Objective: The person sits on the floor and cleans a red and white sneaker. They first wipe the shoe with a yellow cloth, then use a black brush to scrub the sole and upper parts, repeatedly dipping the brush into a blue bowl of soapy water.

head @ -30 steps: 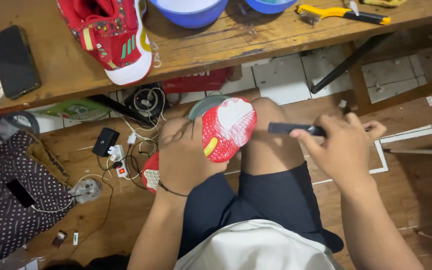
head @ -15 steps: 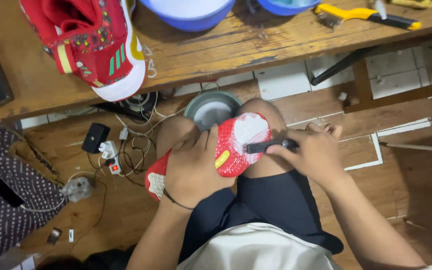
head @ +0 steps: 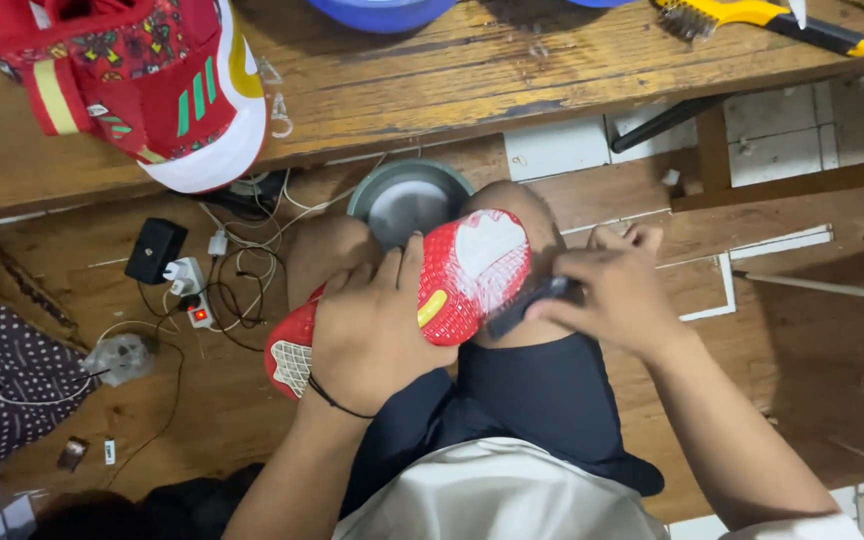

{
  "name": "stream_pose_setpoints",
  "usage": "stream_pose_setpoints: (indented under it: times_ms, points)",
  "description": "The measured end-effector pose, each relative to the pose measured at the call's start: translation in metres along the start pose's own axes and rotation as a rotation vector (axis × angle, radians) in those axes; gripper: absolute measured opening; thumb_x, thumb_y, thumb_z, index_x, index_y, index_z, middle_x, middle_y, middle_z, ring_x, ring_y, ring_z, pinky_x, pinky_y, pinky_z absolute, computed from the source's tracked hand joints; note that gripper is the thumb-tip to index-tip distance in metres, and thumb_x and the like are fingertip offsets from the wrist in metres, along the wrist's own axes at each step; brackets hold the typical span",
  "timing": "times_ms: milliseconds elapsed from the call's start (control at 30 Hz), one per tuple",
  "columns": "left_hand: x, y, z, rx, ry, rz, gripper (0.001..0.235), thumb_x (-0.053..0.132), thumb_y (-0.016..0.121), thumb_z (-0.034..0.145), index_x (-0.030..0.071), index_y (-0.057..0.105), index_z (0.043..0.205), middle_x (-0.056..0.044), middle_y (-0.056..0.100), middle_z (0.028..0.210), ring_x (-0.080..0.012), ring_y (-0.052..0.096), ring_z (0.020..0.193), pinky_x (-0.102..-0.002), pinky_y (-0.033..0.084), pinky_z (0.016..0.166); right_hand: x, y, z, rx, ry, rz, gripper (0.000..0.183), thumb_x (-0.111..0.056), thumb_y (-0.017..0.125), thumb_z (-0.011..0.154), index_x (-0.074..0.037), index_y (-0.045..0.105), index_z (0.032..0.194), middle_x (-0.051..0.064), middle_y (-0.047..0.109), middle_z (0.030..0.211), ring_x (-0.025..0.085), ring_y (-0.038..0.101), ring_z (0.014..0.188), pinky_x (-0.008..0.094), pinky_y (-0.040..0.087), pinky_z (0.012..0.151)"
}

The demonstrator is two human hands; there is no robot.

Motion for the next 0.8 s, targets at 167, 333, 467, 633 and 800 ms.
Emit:
stream_pose_setpoints:
  times_ms: [167, 333, 467, 633, 800]
  points:
    - [-0.003, 0.003, 0.004, -0.011, -0.016, -0.004, 0.115, 0.079, 0.086, 0.064, 0.014, 0.066, 0.157, -0.007, 0.081, 0.113, -0.0286, 0.084, 0.095, -0.044, 0.063, 0.09, 0.035, -0.014, 0.015, 0.068, 0.076, -0.076, 0.057, -0.088, 0.075, 0.095, -0.031, 0.074, 0.094, 0.0, 0.078, 0.075, 0.03, 0.072, 0.1, 0.065, 0.035, 0.108]
    - [0.0, 0.0, 0.002, -0.025, -0.023, 0.009, 0.11, 0.077, 0.089, 0.068, 0.014, 0.068, 0.156, -0.007, 0.081, 0.115, -0.0272, 0.084, 0.098, -0.041, 0.063, 0.092, 0.058, 0.002, 0.016, 0.097, 0.005, -0.008, 0.064, -0.096, 0.072, 0.091, -0.032, 0.073, 0.088, -0.004, 0.075, 0.071, 0.026, 0.068, 0.094, 0.058, 0.034, 0.105]
    - [0.0, -0.001, 0.005, -0.042, -0.066, -0.004, 0.112, 0.078, 0.088, 0.068, 0.013, 0.067, 0.156, -0.008, 0.08, 0.116, -0.0284, 0.082, 0.097, -0.043, 0.062, 0.092, 0.042, 0.005, 0.016, 0.119, -0.049, -0.01, 0.061, -0.093, 0.074, 0.089, -0.032, 0.069, 0.087, -0.004, 0.072, 0.071, 0.025, 0.065, 0.089, 0.06, 0.033, 0.103]
    - [0.001, 0.009, 0.001, -0.036, -0.081, -0.028, 0.112, 0.075, 0.089, 0.067, 0.011, 0.067, 0.156, -0.009, 0.081, 0.116, -0.0309, 0.081, 0.095, -0.045, 0.061, 0.092, 0.047, -0.019, 0.025, 0.153, -0.006, 0.014, 0.059, -0.085, 0.077, 0.096, -0.027, 0.074, 0.087, 0.006, 0.079, 0.074, 0.033, 0.072, 0.087, 0.055, 0.039, 0.101]
    - [0.0, 0.012, 0.001, 0.013, -0.084, -0.017, 0.116, 0.075, 0.087, 0.059, 0.014, 0.066, 0.156, -0.006, 0.08, 0.113, -0.0298, 0.081, 0.094, -0.045, 0.061, 0.09, 0.029, -0.008, 0.03, 0.122, -0.021, 0.007, 0.062, -0.094, 0.073, 0.088, -0.033, 0.082, 0.091, -0.002, 0.084, 0.079, 0.027, 0.078, 0.085, 0.06, 0.036, 0.105]
Point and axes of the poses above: each hand's wrist, its own z-axis towards the middle knuckle, its own y-axis out of the palm, x = y × z, the point moved 9 cm from there along z, towards the middle knuckle
